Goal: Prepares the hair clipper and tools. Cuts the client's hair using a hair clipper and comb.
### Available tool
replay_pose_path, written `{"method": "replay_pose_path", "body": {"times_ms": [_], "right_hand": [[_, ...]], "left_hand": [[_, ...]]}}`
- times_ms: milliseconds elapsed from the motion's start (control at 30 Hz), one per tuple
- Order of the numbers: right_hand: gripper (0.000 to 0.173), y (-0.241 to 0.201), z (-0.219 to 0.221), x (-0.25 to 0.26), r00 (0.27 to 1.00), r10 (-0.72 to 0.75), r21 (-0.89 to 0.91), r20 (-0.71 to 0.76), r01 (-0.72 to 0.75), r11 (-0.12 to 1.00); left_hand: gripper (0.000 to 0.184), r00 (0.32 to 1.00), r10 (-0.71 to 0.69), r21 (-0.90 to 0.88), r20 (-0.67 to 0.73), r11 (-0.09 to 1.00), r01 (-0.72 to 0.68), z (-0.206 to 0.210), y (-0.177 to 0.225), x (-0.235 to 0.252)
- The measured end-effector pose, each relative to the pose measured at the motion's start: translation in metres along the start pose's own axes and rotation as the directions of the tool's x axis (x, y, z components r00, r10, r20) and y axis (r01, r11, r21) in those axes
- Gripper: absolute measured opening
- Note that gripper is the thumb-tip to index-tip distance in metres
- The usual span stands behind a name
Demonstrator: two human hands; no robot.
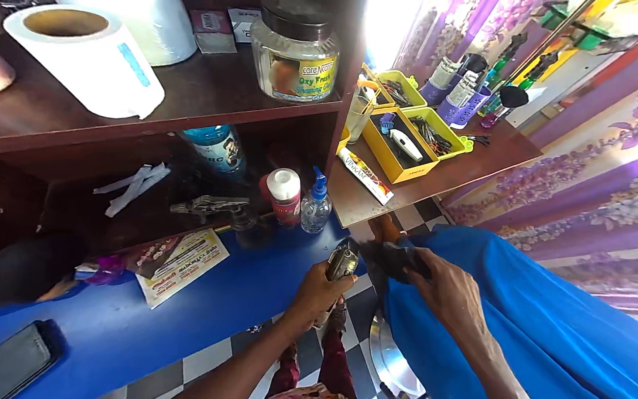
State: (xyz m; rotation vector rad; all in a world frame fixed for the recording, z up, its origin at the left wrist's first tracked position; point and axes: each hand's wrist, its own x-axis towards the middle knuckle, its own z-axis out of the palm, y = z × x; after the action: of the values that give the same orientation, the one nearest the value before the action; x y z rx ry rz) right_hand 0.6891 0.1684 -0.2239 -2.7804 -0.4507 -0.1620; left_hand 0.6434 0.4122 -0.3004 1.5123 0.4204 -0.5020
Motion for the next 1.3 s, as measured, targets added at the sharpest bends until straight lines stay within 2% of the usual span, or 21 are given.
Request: {"method": "replay_pose_path", "body": {"times_ms": [33,100,167,267,300,400,433,500,567,600,667,700,733,800,833,933,1000,1100,1133,1233,1300], "right_hand": [[0.032,-0.001,-0.004,0.003,1.0,0.007,0.006,-0.025,-0.007,1.0],[0.038,-0.01,-0.006,0.006,0.992,-0.012,0.14,-0.125,0.029,0.99],[0.04,-0.017,-0.002,0.004,0.993,-0.029,0.234,-0.113,0.055,0.971],[0.033,-0.011,-0.005,0.004,0.992,0.06,-0.014,0.115,-0.059,0.998],[0.032,-0.01,-0.009,0.007,0.989,0.089,-0.062,0.12,-0.082,0.995],[0.037,-0.018,-0.007,0.008,0.997,0.003,0.102,-0.08,0.005,0.995],[0.039,-0.022,-0.004,0.008,0.996,-0.011,0.15,-0.087,0.024,0.988],[0.039,-0.018,-0.002,0.007,0.999,0.01,0.094,0.033,-0.013,0.996],[0.036,-0.013,-0.011,0.01,0.98,0.112,-0.036,0.167,-0.108,0.994],[0.035,-0.013,-0.013,0.011,0.986,0.111,-0.027,0.126,-0.109,0.994],[0.038,-0.02,-0.01,0.009,0.999,0.016,0.1,-0.03,-0.013,0.995],[0.04,-0.023,-0.007,0.007,0.999,-0.007,0.152,-0.032,0.012,0.988],[0.039,-0.024,-0.006,0.006,1.0,0.004,0.142,0.025,-0.008,0.99],[0.036,-0.021,-0.013,0.007,0.969,0.126,-0.023,0.213,-0.124,0.992],[0.035,-0.02,-0.017,0.009,0.962,0.164,-0.067,0.218,-0.152,0.986],[0.042,-0.022,-0.013,0.003,0.998,0.054,0.089,-0.022,-0.052,0.995],[0.042,-0.028,-0.008,0.004,1.0,0.017,0.116,-0.011,-0.015,0.993],[0.03,-0.024,-0.009,0.013,0.997,0.07,-0.095,0.04,-0.066,0.993],[0.03,-0.024,-0.012,0.014,0.999,0.052,-0.093,0.002,-0.052,0.994],[0.033,-0.037,-0.012,0.009,0.988,-0.131,-0.006,-0.083,0.131,0.991],[0.03,-0.043,-0.005,0.012,0.993,-0.112,-0.047,-0.038,0.11,0.993]], "left_hand": [[0.04,1.0,-0.004,-0.009,0.0,1.0,0.004,-0.002,0.0,0.0],[0.04,1.0,0.008,-0.017,0.009,1.0,-0.008,-0.001,-0.001,0.0],[0.039,1.0,0.016,-0.064,0.027,0.998,-0.014,0.002,0.002,-0.002],[0.036,0.999,-0.02,-0.11,0.033,0.994,0.024,-0.003,0.004,-0.005],[0.036,0.999,-0.026,-0.093,0.028,0.995,0.028,-0.005,0.003,-0.004],[0.037,0.999,-0.032,-0.105,0.044,0.994,0.036,-0.003,0.004,-0.004],[0.036,0.998,-0.031,-0.122,0.051,0.992,0.037,-0.001,0.005,-0.004],[0.035,0.997,-0.036,-0.158,0.065,0.986,0.046,-0.003,0.007,-0.007],[0.035,0.997,-0.046,-0.154,0.063,0.987,0.055,-0.007,0.005,-0.008],[0.034,0.997,-0.045,-0.14,0.062,0.989,0.054,-0.008,0.005,-0.008],[0.033,0.996,-0.047,-0.162,0.07,0.985,0.058,-0.007,0.005,-0.009],[0.032,0.995,-0.05,-0.18,0.082,0.982,0.064,-0.006,0.007,-0.009],[0.031,0.994,-0.055,-0.193,0.09,0.979,0.072,-0.006,0.008,-0.01],[0.03,0.992,-0.076,-0.201,0.101,0.975,0.095,-0.009,0.008,-0.012],[0.031,0.992,-0.078,-0.205,0.1,0.974,0.097,-0.011,0.007,-0.012],[0.034,0.989,-0.097,-0.254,0.115,0.959,0.123,-0.01,0.006,-0.015],[0.032,0.989,-0.091,-0.271,0.115,0.955,0.119,-0.009,0.009,-0.016],[0.032,0.986,-0.098,-0.225,0.134,0.966,0.127,-0.009,0.011,-0.018],[0.032,0.986,-0.099,-0.204,0.136,0.971,0.125,-0.01,0.013,-0.018],[0.032,0.981,-0.12,-0.213,0.154,0.965,0.152,-0.008,0.017,-0.021],[0.035,0.971,-0.168,-0.196,0.169,0.96,0.2,-0.006,0.018,-0.023]]}}
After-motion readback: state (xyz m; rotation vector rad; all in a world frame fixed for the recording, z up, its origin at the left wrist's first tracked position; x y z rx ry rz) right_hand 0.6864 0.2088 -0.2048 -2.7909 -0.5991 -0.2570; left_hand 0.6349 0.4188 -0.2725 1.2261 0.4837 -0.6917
